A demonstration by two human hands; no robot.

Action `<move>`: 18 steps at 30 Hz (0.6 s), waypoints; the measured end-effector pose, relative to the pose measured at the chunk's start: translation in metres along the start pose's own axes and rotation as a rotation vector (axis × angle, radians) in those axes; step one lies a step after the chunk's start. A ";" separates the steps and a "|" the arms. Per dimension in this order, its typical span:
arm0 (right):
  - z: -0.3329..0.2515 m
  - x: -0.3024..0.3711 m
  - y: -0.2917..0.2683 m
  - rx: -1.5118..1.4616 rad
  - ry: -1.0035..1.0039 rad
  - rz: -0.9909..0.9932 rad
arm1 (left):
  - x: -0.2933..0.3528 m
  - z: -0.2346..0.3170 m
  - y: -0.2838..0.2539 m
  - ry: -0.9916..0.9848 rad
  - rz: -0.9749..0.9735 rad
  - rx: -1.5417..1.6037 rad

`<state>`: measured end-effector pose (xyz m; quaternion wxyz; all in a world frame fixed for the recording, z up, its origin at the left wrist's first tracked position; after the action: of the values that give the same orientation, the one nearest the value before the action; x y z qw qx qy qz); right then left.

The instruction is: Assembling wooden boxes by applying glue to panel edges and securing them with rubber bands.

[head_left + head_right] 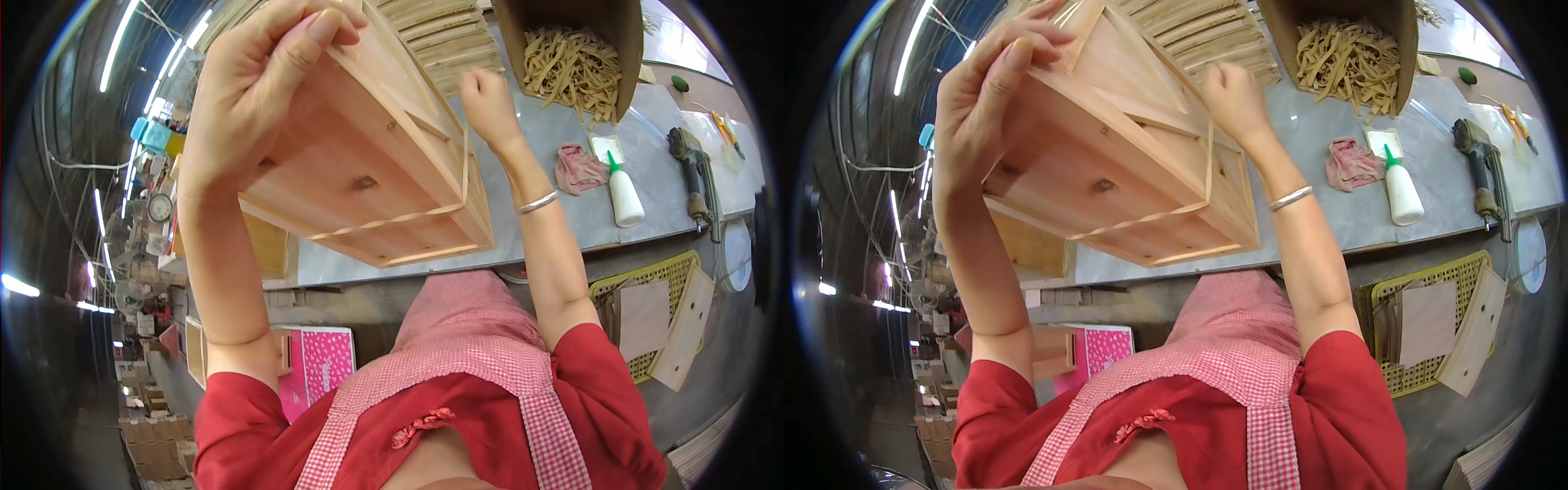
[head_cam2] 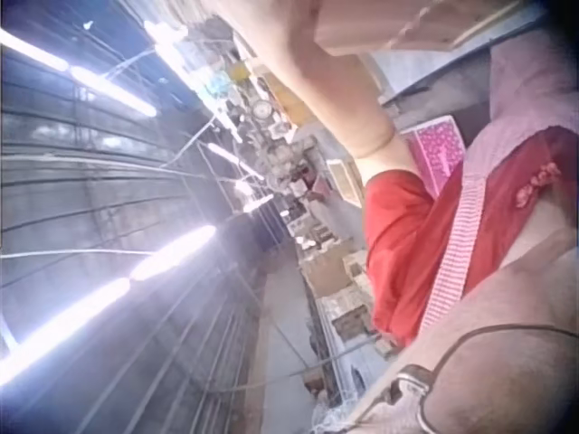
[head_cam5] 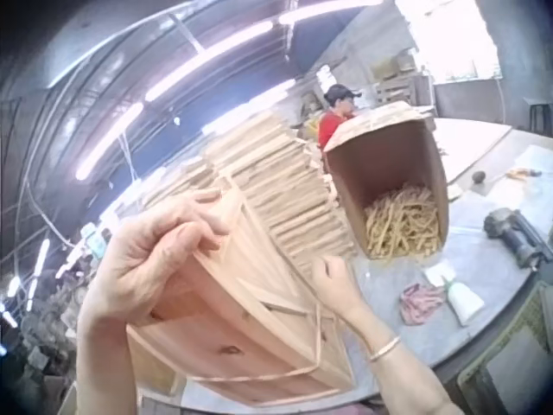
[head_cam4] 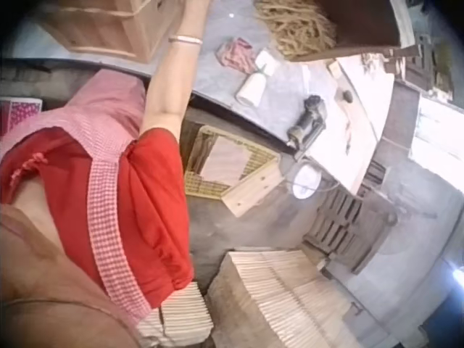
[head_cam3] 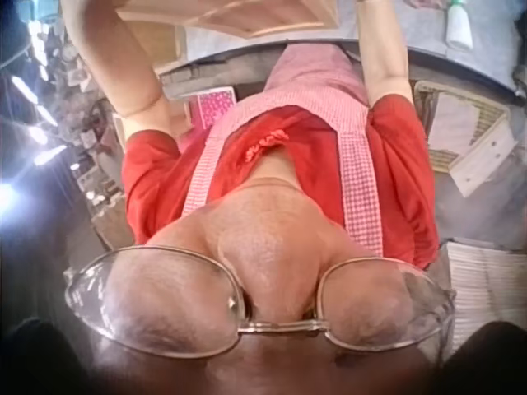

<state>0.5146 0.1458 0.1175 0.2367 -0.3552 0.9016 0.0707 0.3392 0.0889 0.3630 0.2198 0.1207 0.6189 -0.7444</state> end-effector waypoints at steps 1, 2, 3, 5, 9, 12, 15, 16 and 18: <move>-0.044 0.001 0.001 -0.064 -0.045 -0.026 | 0.002 0.009 -0.003 -0.045 0.024 0.000; -0.073 0.012 0.000 -0.119 -0.085 -0.046 | 0.002 0.012 -0.002 -0.084 0.045 0.010; -0.080 0.028 -0.003 -0.104 -0.105 -0.069 | 0.000 0.011 0.002 -0.116 0.067 0.027; -0.078 0.072 -0.003 -0.090 -0.079 -0.180 | 0.003 -0.011 0.006 -0.174 0.116 0.034; -0.079 0.119 -0.012 -0.031 0.063 -0.421 | 0.011 0.017 -0.014 0.398 0.150 0.185; -0.178 0.084 -0.023 -0.137 -0.421 -0.231 | 0.022 -0.002 -0.017 -0.081 0.044 0.000; -0.236 0.046 -0.024 -0.148 -0.743 -0.030 | 0.069 0.026 -0.063 0.339 0.594 -0.088; -0.246 0.038 -0.019 -0.122 -0.807 -0.029 | 0.090 0.016 -0.081 0.196 0.670 -0.267; -0.260 0.032 -0.005 -0.044 -0.927 -0.071 | 0.137 -0.002 -0.106 0.018 0.774 -0.468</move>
<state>0.3997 0.0451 0.3308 0.6093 -0.3215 0.6864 0.2330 0.1689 0.0812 0.3933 0.4978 0.2967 0.6820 -0.4462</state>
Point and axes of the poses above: each hand's wrist, its own x-axis away from the middle knuckle, its own y-axis out of the palm, z = x × y, the point moved 9 cm from there along -x, towards the middle knuckle
